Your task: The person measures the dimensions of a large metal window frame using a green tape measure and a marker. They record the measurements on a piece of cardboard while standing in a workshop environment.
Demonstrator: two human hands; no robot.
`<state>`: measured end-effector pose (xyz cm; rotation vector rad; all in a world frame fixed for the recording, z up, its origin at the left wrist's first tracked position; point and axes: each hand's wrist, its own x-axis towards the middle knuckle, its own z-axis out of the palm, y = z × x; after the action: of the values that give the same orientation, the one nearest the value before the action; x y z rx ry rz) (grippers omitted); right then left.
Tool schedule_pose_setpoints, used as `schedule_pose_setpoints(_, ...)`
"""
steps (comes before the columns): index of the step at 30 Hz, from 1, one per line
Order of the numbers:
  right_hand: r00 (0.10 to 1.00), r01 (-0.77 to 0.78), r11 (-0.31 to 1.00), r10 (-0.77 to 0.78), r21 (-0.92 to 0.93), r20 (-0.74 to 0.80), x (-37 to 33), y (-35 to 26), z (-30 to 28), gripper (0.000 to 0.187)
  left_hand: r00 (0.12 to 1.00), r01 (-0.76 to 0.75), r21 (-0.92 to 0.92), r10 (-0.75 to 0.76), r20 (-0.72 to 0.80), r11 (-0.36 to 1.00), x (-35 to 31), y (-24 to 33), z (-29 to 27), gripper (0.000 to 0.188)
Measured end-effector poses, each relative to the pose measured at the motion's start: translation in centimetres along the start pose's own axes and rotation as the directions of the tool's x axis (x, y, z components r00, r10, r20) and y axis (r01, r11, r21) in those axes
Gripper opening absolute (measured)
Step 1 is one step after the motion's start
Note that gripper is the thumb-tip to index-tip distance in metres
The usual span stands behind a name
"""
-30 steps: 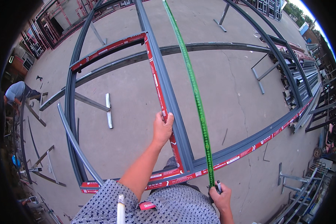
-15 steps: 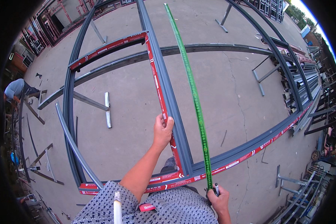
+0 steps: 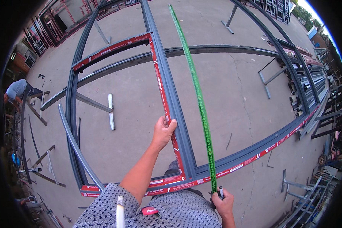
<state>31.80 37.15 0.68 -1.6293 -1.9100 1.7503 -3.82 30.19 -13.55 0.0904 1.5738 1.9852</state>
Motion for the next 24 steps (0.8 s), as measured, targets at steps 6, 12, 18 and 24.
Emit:
schedule_pose_setpoints(6,1.000,-0.004,1.000,0.004,0.008,-0.004,0.15,0.22,-0.12,0.010,1.000,-0.011,-0.044,0.011,-0.001,0.999,-0.11,-0.36,-0.08,0.050)
schedule_pose_setpoints(12,0.999,-0.032,0.999,0.032,0.001,-0.011,-0.30,-0.21,-0.13,0.012,0.996,-0.056,-0.065,0.051,-0.073,0.996,-0.33,-0.38,0.61,0.042)
schedule_pose_setpoints(18,0.999,-0.039,0.999,0.039,0.010,-0.002,-0.29,-0.71,0.08,0.011,0.997,-0.043,-0.039,0.040,-0.070,0.998,-0.09,-0.63,0.59,0.044)
schedule_pose_setpoints(24,1.000,-0.028,1.000,0.028,0.005,0.011,0.11,-0.21,-0.02,0.010,0.995,-0.060,-0.060,0.055,-0.084,0.996,-0.07,-0.80,0.77,0.048)
